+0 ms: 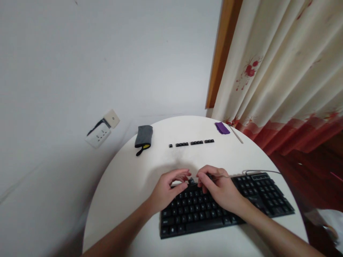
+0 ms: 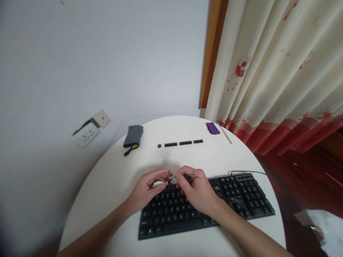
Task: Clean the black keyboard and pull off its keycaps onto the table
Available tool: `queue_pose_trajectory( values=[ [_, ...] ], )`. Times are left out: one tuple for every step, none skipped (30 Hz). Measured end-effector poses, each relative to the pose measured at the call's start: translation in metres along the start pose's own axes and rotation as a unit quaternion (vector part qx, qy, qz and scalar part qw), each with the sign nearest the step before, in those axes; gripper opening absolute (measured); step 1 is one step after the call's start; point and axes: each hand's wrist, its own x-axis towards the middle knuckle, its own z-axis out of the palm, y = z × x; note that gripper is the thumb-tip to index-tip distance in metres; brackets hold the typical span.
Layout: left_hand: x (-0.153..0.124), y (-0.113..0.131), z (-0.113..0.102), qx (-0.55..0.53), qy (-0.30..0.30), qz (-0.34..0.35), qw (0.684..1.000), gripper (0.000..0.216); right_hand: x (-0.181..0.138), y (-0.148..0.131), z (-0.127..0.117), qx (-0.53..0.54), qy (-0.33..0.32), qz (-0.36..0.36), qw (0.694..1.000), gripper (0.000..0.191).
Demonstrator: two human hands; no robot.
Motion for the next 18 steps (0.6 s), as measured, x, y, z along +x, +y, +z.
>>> queue_pose_trajectory(
  values=[
    [0.0, 0.0, 0.0, -0.026, -0.002, -0.015, 1.0, 0.037, 0.001, 0.001, 0.006, 0.007, 0.003, -0.003, 1.0, 0.03],
    [0.0, -0.001, 0.0, -0.044, -0.002, -0.028, 0.999, 0.036, 0.001, 0.003, 0.011, 0.013, 0.008, -0.004, 1.0, 0.031],
    [0.001, -0.001, 0.0, -0.055, -0.002, -0.039, 0.998, 0.034, 0.0, 0.006, 0.015, 0.017, 0.013, -0.004, 1.0, 0.03],
    [0.001, -0.001, 0.0, -0.059, 0.001, -0.047, 0.997, 0.032, -0.001, 0.009, 0.017, 0.02, 0.018, -0.002, 1.0, 0.03],
    [0.001, -0.001, 0.001, -0.06, 0.001, -0.054, 0.997, 0.03, -0.002, 0.011, 0.019, 0.02, 0.022, 0.001, 1.0, 0.03],
    [0.001, -0.001, 0.001, -0.058, -0.002, -0.06, 0.996, 0.029, -0.004, 0.013, 0.02, 0.018, 0.024, 0.002, 1.0, 0.03],
    [0.002, -0.001, 0.001, -0.058, -0.009, -0.064, 0.996, 0.028, -0.006, 0.014, 0.021, 0.015, 0.025, 0.001, 1.0, 0.03],
    [0.001, -0.001, 0.002, -0.057, -0.019, -0.068, 0.996, 0.027, -0.007, 0.015, 0.021, 0.008, 0.025, -0.003, 1.0, 0.029],
    [0.001, -0.001, 0.003, -0.057, -0.029, -0.07, 0.995, 0.026, -0.009, 0.015, 0.022, -0.003, 0.025, -0.011, 1.0, 0.029],
    [0.0, -0.001, 0.005, -0.056, -0.038, -0.072, 0.995, 0.025, -0.01, 0.015, 0.022, -0.018, 0.024, -0.023, 0.999, 0.028],
    [0.0, 0.0, 0.006, -0.054, -0.043, -0.073, 0.995, 0.024, -0.012, 0.015, 0.022, -0.036, 0.021, -0.037, 0.998, 0.027],
    [-0.001, 0.0, 0.007, -0.05, -0.043, -0.073, 0.995, 0.023, -0.013, 0.014, 0.023, -0.054, 0.017, -0.053, 0.997, 0.025],
    [-0.001, 0.0, 0.008, -0.046, -0.042, -0.073, 0.995, 0.023, -0.014, 0.014, 0.023, -0.07, 0.013, -0.07, 0.995, 0.024],
    [-0.002, 0.001, 0.009, -0.046, -0.041, -0.073, 0.995, 0.023, -0.014, 0.013, 0.023, -0.082, 0.01, -0.086, 0.993, 0.022],
    [-0.002, 0.001, 0.009, -0.052, -0.042, -0.076, 0.995, 0.023, -0.015, 0.013, 0.023, -0.09, 0.007, -0.099, 0.991, 0.021],
    [-0.002, 0.002, 0.009, -0.062, -0.046, -0.083, 0.994, 0.025, -0.015, 0.013, 0.023, -0.094, 0.008, -0.107, 0.99, 0.02],
    [-0.002, 0.002, 0.009, -0.075, -0.05, -0.092, 0.992, 0.027, -0.015, 0.013, 0.022, -0.096, 0.013, -0.11, 0.989, 0.019],
    [-0.001, 0.002, 0.009, -0.089, -0.049, -0.098, 0.99, 0.028, -0.015, 0.013, 0.021, -0.097, 0.02, -0.109, 0.989, 0.019]
  ],
)
